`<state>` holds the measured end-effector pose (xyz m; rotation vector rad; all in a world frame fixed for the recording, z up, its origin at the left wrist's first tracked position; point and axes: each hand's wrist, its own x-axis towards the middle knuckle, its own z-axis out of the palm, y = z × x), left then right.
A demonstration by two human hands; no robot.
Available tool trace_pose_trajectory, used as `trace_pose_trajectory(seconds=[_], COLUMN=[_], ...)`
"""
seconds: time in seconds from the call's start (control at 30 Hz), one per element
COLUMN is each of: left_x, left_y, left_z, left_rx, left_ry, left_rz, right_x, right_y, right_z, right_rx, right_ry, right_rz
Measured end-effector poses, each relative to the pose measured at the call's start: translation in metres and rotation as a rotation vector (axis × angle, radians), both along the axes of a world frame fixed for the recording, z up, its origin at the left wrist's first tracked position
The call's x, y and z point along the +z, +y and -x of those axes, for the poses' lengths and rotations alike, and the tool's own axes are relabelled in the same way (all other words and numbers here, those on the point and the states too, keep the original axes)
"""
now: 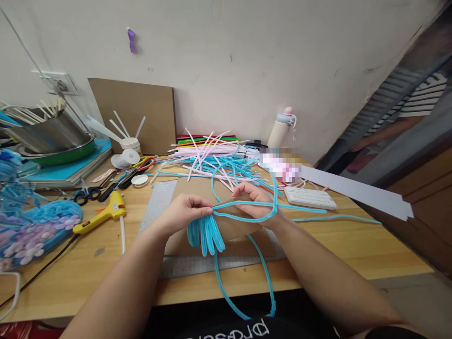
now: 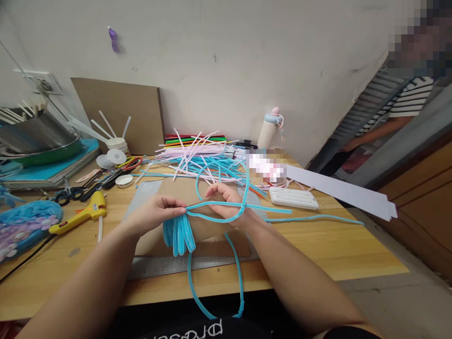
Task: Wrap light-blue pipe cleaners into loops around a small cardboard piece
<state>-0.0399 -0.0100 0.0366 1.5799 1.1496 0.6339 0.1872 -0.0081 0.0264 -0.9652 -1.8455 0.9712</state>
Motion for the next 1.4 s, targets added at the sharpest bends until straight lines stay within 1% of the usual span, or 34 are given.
trace_pose_trajectory(seconds=[0.13,0.23,0.3,0.37,0.43,0.47,0.5,0.53,0.57,0.6,0.63,0.67,0.7,0.73,0.77,0.8,0.83,0.87,0.9,0.97,1.0,1.07,1.13,1.2,1.27,1.33,1.4], left_x=[-0.003,-0.006,-0.007,-0.007,-0.005,-0.004,-0.003,-0.002,-0.002,-0.002,-0.002,-0.002,-0.002,-0.002,-0.002,-0.002,-0.003,-0.003,-0.004,-0.006,-0.007,-0.007,-0.006,-0.003,0.001,0.003,0.004], left_y=[0.0,0.004,0.007,0.009,0.011,0.011,0.012,0.012,0.012,0.012,0.011,0.011,0.011,0.011,0.011,0.01,0.01,0.01,0.01,0.01,0.011,0.011,0.011,0.01,0.009,0.009,0.009], left_z=[0.001,0.005,0.009,0.013,0.016,0.017,0.017,0.017,0.017,0.017,0.016,0.015,0.014,0.013,0.012,0.011,0.011,0.01,0.01,0.009,0.009,0.009,0.009,0.01,0.011,0.013,0.016], left_rx=[0.01,0.105,0.195,0.277,0.345,0.37,0.388,0.4,0.409,0.415,0.419,0.421,0.418,0.41,0.398,0.389,0.386,0.391,0.405,0.46,0.492,0.541,0.564,0.568,0.558,0.522,0.466], left_ry=[-0.027,-0.054,-0.08,-0.096,-0.108,-0.112,-0.115,-0.119,-0.124,-0.127,-0.128,-0.129,-0.127,-0.125,-0.122,-0.12,-0.12,-0.121,-0.123,-0.126,-0.128,-0.146,-0.194,-0.266,-0.331,-0.365,-0.365], left_rz=[0.041,0.069,0.055,0.028,0.001,-0.008,-0.01,-0.01,-0.008,-0.004,0.002,0.007,0.013,0.019,0.028,0.034,0.035,0.031,0.021,-0.018,-0.043,-0.081,-0.099,-0.093,-0.088,-0.076,-0.061], right_x=[-0.003,-0.005,-0.005,-0.003,-0.002,-0.001,-0.001,-0.001,-0.001,-0.002,-0.002,-0.003,-0.003,-0.003,-0.003,-0.003,-0.003,-0.004,-0.004,-0.005,-0.006,-0.006,-0.006,-0.006,-0.005,-0.005,-0.005], right_y=[-0.001,0.002,0.007,0.013,0.019,0.021,0.022,0.023,0.022,0.02,0.018,0.014,0.011,0.008,0.006,0.005,0.005,0.005,0.006,0.007,0.007,0.003,-0.003,-0.009,-0.012,-0.012,-0.01], right_z=[0.003,0.003,-0.001,-0.008,-0.016,-0.02,-0.022,-0.025,-0.026,-0.026,-0.025,-0.024,-0.022,-0.02,-0.017,-0.014,-0.012,-0.01,-0.008,-0.006,-0.006,-0.004,0.0,0.006,0.01,0.012,0.011], right_rx=[-0.006,-0.01,-0.049,-0.118,-0.145,-0.15,-0.18,-0.248,-0.356,-0.491,-0.61,-0.665,-0.643,-0.56,-0.447,-0.357,-0.307,-0.291,-0.301,-0.299,-0.271,-0.172,-0.053,0.031,0.082,0.094,0.062], right_ry=[0.02,0.063,0.142,0.266,0.397,0.458,0.517,0.562,0.59,0.592,0.545,0.433,0.263,0.057,-0.157,-0.335,-0.47,-0.558,-0.604,-0.615,-0.595,-0.547,-0.521,-0.509,-0.492,-0.479,-0.468], right_rz=[0.051,0.115,0.153,0.195,0.251,0.264,0.245,0.187,0.078,-0.075,-0.251,-0.422,-0.571,-0.677,-0.734,-0.754,-0.751,-0.741,-0.732,-0.73,-0.731,-0.702,-0.62,-0.519,-0.439,-0.384,-0.331])
